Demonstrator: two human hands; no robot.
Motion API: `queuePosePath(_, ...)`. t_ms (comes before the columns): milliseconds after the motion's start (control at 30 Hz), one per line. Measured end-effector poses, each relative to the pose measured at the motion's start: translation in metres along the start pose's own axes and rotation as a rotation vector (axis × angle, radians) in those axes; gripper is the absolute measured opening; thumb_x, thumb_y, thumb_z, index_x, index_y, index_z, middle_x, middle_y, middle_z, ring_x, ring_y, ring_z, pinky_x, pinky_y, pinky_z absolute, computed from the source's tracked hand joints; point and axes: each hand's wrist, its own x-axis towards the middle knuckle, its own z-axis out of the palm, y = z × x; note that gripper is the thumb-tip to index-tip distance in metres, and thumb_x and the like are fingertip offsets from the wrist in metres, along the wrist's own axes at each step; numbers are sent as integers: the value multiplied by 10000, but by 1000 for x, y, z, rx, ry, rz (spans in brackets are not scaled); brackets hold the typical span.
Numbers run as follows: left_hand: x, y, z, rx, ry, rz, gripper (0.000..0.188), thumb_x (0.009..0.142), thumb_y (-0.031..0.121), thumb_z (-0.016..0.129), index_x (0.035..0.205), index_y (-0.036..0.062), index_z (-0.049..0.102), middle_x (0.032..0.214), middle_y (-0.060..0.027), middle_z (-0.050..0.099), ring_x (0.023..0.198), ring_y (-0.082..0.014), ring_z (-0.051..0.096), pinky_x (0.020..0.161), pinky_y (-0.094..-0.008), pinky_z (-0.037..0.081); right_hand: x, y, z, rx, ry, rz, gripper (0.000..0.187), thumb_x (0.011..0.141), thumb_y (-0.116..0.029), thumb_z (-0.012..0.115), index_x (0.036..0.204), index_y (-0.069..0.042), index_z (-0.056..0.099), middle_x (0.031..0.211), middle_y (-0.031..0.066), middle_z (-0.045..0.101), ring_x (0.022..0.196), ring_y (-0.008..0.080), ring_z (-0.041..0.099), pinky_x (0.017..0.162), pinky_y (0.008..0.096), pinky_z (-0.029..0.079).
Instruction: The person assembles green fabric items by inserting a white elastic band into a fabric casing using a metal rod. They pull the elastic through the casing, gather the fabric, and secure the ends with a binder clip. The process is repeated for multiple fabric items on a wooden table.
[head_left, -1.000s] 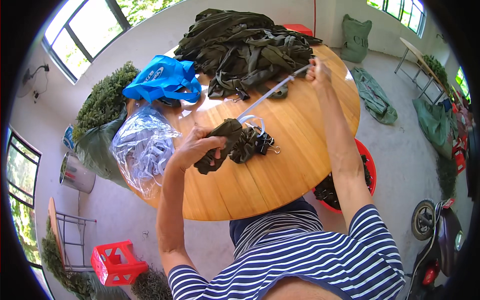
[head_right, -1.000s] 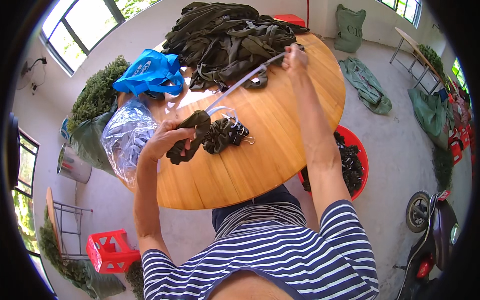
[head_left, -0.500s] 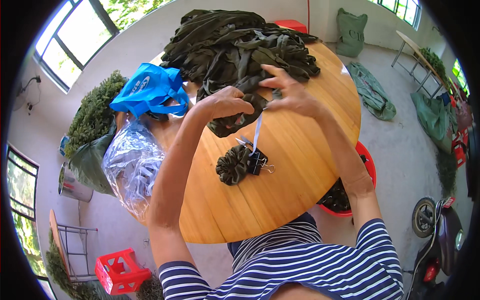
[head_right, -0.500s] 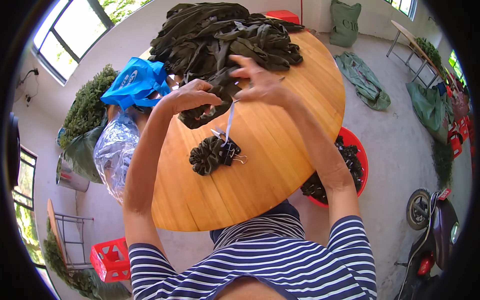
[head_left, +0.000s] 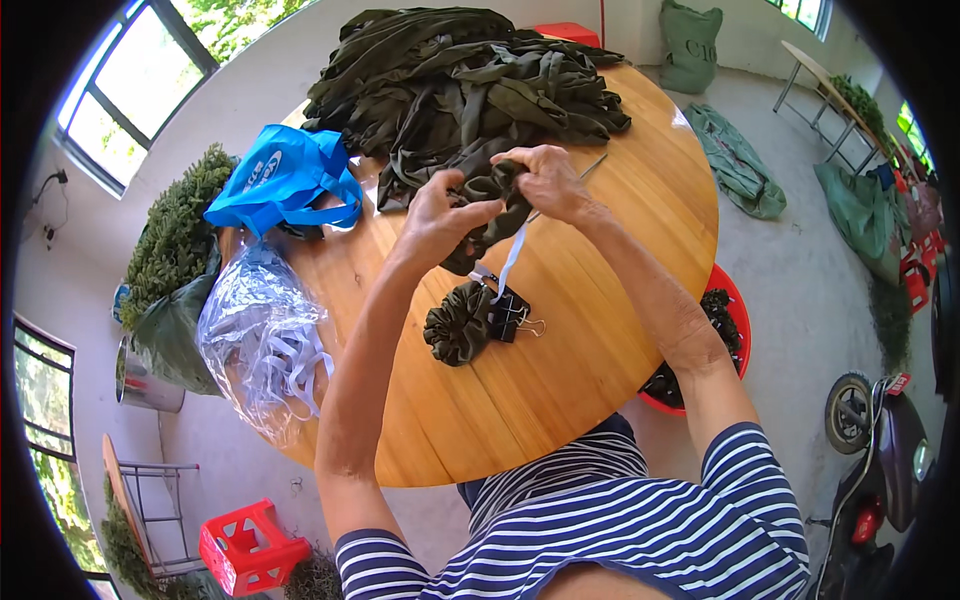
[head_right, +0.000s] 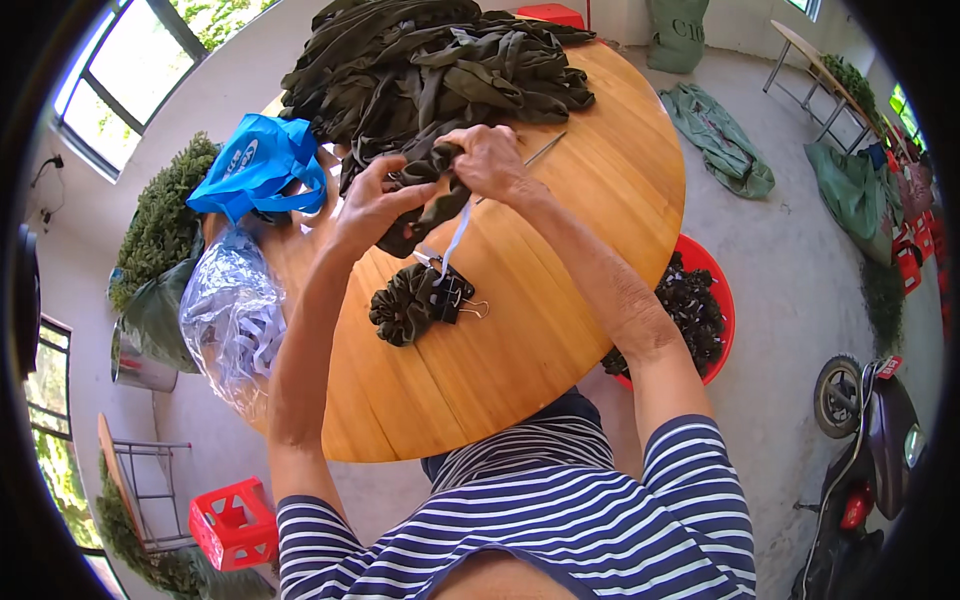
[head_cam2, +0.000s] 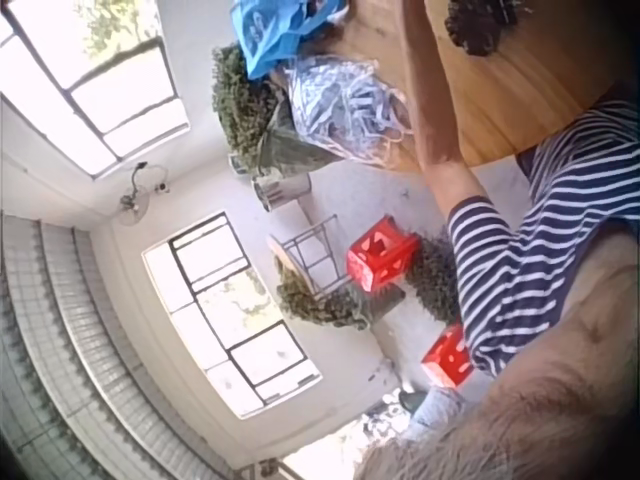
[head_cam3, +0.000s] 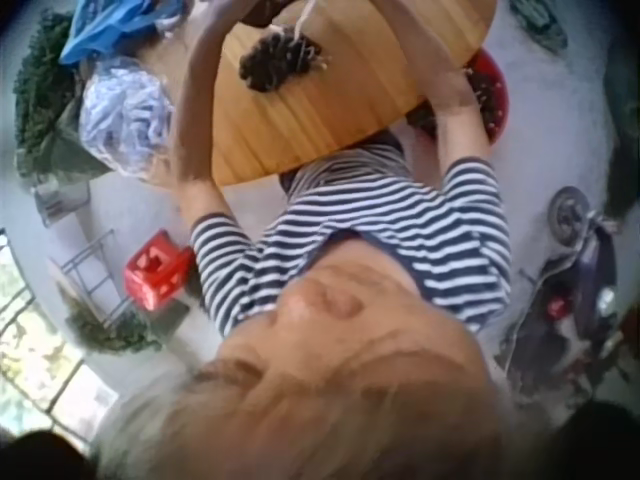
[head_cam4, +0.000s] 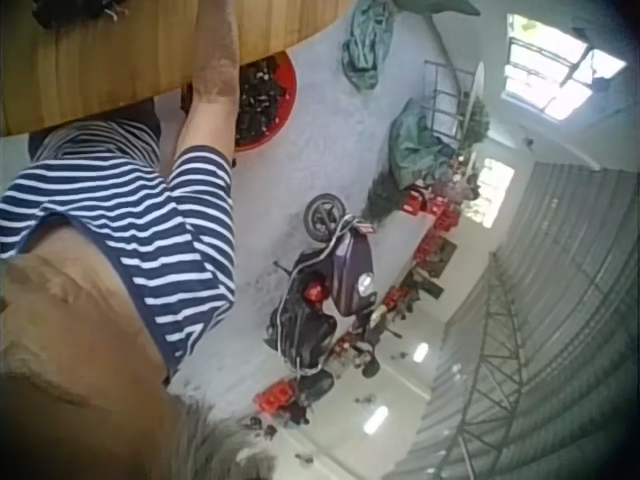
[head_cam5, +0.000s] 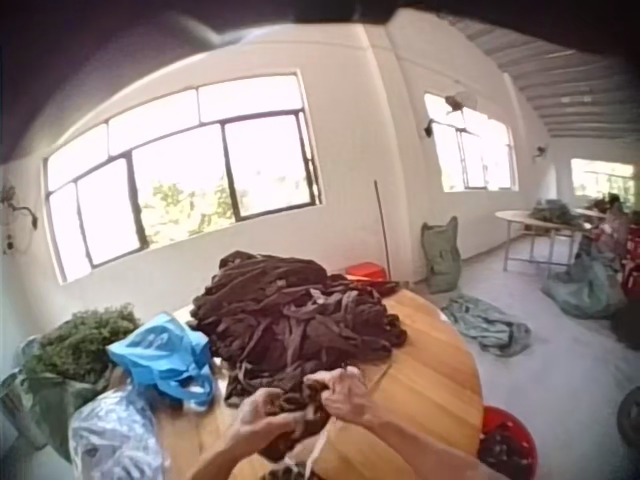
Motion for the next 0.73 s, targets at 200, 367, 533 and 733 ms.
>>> queuePosePath(200, -20, -15, 1, -78, 6, -99, 345, 668, 180, 744, 907, 19, 554, 648, -32, 569, 496, -77, 531, 447, -199, 414, -9, 24, 3, 19, 172, 217, 333, 678, -90, 465, 943, -109, 667, 806, 159, 642, 793, 267, 621, 826, 357, 418)
queuePosePath(367, -3, 4, 0, -15, 48, 111, 810, 610, 63, 727, 1275, 3, 269, 761, -71, 572, 585, -120, 557, 507, -232, 441, -26, -16, 15, -264, 21, -34, 599, 713, -190, 603, 1272, -168, 391, 1020, 112, 599, 1077, 245, 502, 1007, 485, 157)
queuePosePath(533, 10, 12, 1, 246, -6, 85, 974, 581, 45, 719, 1347, -7, 119, 777, -84, 564, 593, -123, 561, 505, -232, 447, -23, -30, 10, -413, 47, -388, 847, 662, -247, 713, 1351, -155, 228, 1062, 99, 581, 1121, 214, 474, 993, 497, 193)
queuePosePath(733, 17, -9, -3, 151, -114, 45, 834, 648, 79, 694, 1312, -41, 204, 736, -69, 586, 594, -120, 575, 526, -237, 456, 10, -9, -4, -425, -97, 57, 662, 716, -121, 604, 1320, -142, 332, 1205, 113, 516, 1091, 158, 505, 1014, 518, 163)
